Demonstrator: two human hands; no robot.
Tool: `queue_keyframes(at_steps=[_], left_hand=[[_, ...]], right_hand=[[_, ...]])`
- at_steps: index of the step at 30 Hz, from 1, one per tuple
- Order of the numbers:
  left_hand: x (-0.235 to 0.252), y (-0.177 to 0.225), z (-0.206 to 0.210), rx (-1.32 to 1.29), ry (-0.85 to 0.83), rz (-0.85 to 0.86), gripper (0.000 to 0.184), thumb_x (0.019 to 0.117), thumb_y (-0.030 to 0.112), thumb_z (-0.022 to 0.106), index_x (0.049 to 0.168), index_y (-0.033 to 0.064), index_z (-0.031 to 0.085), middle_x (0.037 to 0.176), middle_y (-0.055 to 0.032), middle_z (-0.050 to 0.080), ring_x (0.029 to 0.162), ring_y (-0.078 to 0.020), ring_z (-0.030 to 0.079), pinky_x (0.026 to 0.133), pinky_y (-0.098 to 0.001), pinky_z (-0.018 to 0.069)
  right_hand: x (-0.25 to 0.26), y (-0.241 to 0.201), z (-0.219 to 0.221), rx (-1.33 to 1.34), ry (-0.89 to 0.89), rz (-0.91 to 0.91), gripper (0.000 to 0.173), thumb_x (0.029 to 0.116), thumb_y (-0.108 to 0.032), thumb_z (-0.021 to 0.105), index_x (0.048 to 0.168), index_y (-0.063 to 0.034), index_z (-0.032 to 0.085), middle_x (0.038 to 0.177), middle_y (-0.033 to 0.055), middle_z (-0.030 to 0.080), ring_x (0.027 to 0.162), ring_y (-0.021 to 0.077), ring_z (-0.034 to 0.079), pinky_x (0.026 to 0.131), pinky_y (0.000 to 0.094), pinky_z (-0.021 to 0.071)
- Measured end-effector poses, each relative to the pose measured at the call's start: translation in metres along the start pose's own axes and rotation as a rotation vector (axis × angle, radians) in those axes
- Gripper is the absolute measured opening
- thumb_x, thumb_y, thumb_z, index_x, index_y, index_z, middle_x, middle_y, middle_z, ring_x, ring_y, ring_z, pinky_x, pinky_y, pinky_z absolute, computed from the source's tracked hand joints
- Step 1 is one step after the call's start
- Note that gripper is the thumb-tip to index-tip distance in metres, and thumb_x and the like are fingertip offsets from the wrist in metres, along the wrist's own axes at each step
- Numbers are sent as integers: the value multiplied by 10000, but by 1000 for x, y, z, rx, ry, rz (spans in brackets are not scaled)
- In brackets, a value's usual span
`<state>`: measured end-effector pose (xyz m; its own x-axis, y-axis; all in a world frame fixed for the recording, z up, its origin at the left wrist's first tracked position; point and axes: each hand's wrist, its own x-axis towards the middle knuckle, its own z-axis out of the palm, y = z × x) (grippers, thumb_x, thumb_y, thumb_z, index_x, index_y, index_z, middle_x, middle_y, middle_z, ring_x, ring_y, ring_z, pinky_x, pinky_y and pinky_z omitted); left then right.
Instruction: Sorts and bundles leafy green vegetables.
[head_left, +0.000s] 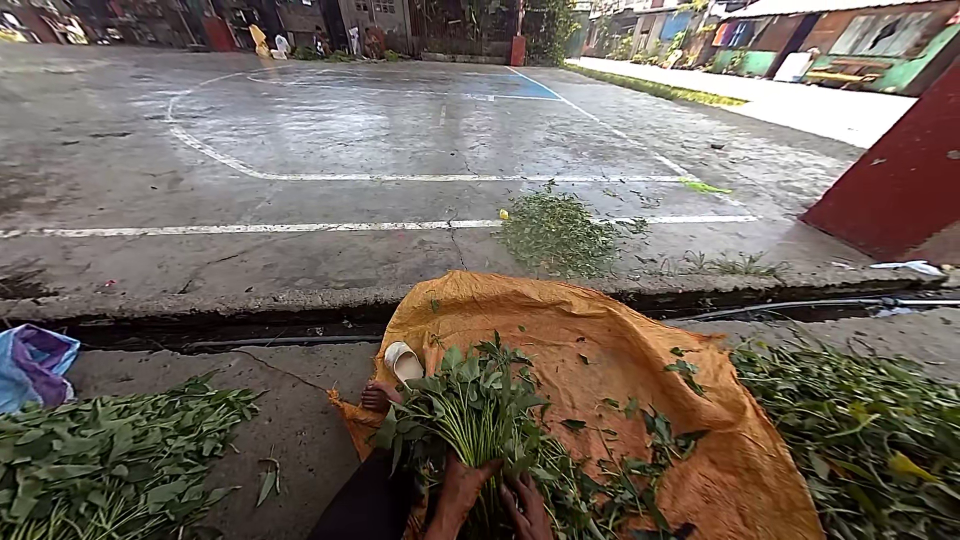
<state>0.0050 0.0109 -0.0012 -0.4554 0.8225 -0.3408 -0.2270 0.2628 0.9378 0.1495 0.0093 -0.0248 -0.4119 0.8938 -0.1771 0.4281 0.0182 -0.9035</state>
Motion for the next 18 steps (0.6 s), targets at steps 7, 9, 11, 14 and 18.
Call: queue_keyframes(at_steps=[7, 9, 11, 14, 18], left_hand=[[-7, -1, 6, -30, 5, 59, 880, 694, -44, 873, 1419, -123, 379, 1286, -234, 601, 1154, -180, 629, 1007, -299, 521], [-3, 2, 4, -86, 77, 53, 836, 720, -57, 856, 1414, -117, 394, 1274, -232, 613, 1140, -186, 641, 990, -309, 537], [2, 7, -3, -90, 141, 67, 803, 734, -68, 849, 1402, -124, 408, 1275, -241, 611, 1146, -201, 637, 993, -322, 534], [8, 8, -12, -26, 163, 86, 791, 742, -40, 860, 1394, -134, 421, 1285, -258, 605, 1169, -226, 626, 1018, -339, 518], [5, 7, -5, 18, 118, 83, 769, 736, -19, 867, 1368, -138, 444, 1243, -246, 628, 1135, -208, 643, 1000, -329, 528]], right_hand=[[30, -41, 23, 620, 467, 304, 372, 1109, -223, 424, 1249, 95, 558, 1015, 167, 645, 904, 168, 629, 820, 332, 526], [16, -29, 17, 208, 361, 305, 389, 1107, -114, 373, 1357, 148, 515, 1137, 309, 654, 1084, 346, 652, 994, 457, 501], [2, -18, 1, -358, -39, 373, 443, 1018, -61, 508, 1420, 120, 470, 1290, 339, 619, 1264, 454, 588, 1103, 567, 416], [-7, -1, -4, -554, -176, 379, 596, 993, -215, 628, 1518, 3, 450, 1498, 357, 433, 1392, 535, 413, 1117, 681, 321], [11, -14, 0, -252, 64, 18, 481, 991, -322, 617, 1376, -35, 607, 1447, 289, 501, 1346, 497, 463, 1063, 696, 349]])
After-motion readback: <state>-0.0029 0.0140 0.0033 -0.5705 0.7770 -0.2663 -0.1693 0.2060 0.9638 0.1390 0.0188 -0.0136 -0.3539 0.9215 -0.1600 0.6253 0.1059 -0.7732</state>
